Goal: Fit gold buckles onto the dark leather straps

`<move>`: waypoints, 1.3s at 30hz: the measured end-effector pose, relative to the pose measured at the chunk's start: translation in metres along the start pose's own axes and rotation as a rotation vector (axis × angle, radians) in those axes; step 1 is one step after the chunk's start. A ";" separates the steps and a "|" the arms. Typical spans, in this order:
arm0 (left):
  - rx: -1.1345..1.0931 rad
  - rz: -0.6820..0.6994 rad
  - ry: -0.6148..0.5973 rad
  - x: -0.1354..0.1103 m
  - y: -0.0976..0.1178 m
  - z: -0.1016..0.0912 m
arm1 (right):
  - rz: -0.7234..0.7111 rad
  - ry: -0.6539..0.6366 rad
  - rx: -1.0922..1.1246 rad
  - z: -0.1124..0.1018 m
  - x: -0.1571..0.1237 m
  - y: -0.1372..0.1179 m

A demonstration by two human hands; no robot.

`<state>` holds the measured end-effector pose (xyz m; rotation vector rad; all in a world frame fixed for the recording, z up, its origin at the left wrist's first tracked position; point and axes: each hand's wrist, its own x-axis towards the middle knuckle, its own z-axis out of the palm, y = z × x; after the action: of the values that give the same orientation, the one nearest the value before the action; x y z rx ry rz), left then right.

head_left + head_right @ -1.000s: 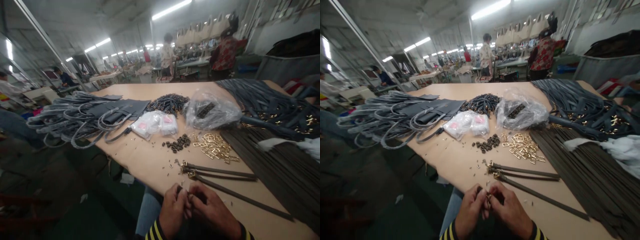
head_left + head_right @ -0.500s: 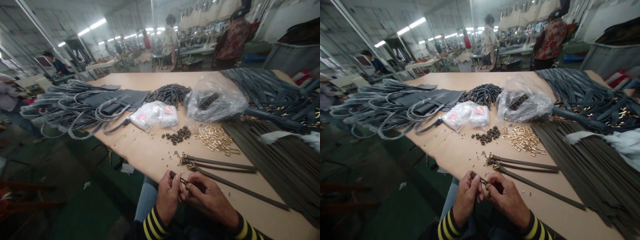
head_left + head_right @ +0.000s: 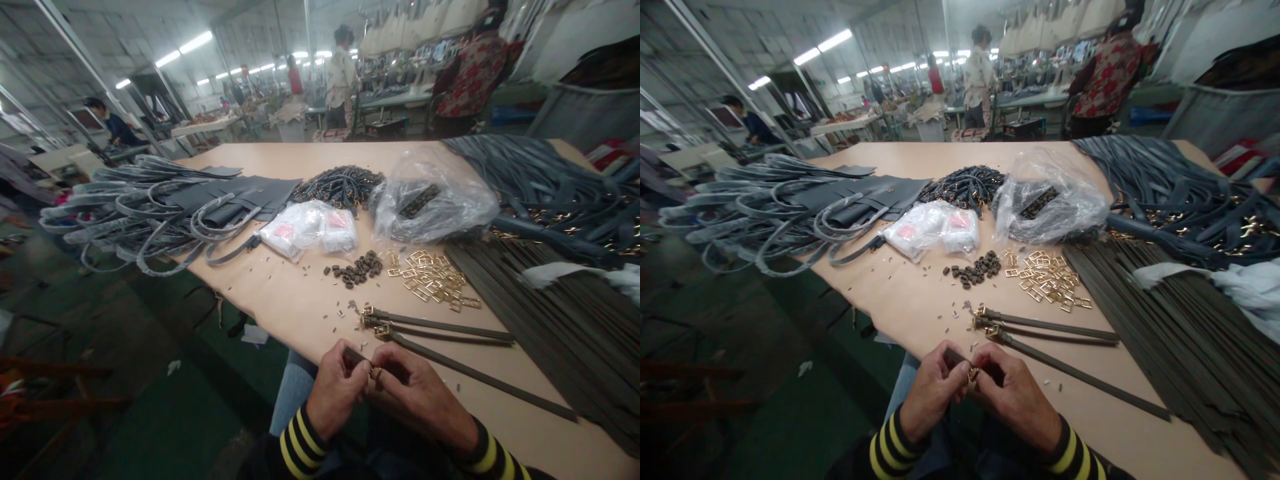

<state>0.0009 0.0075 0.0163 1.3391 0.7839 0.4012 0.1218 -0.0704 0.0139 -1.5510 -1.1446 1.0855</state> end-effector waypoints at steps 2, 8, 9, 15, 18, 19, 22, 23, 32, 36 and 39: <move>-0.056 -0.017 -0.046 0.001 -0.001 -0.002 | -0.008 -0.012 0.018 0.000 0.000 -0.003; -0.150 -0.030 -0.098 0.000 -0.003 -0.003 | -0.063 -0.049 -0.117 0.000 -0.002 -0.005; -0.136 -0.025 -0.094 0.000 -0.002 -0.002 | -0.081 -0.028 -0.164 0.000 -0.003 -0.003; -0.112 -0.056 -0.050 0.000 -0.002 0.000 | -0.248 0.125 -0.391 0.005 -0.004 0.007; -0.078 -0.038 -0.059 0.000 -0.002 -0.001 | -0.183 0.073 -0.321 0.004 -0.004 0.003; -0.053 -0.032 -0.064 -0.001 -0.002 -0.002 | -0.145 0.053 -0.291 0.003 -0.003 0.001; 0.076 0.015 -0.031 -0.002 0.000 -0.003 | -0.076 0.030 -0.236 0.001 -0.003 -0.004; 0.135 0.037 -0.008 -0.003 0.000 -0.003 | -0.065 0.028 -0.226 0.000 -0.003 -0.004; 0.461 0.195 0.037 -0.013 0.004 0.004 | 0.004 0.033 -0.061 0.000 -0.002 0.002; 0.272 0.259 -0.108 -0.018 0.006 -0.003 | 0.015 0.007 0.101 -0.006 -0.002 -0.001; -0.043 0.203 -0.278 -0.018 0.006 -0.010 | -0.030 -0.097 0.184 -0.012 -0.002 -0.004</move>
<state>-0.0180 0.0040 0.0263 1.4029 0.4088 0.3790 0.1323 -0.0737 0.0207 -1.3474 -1.0960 1.2219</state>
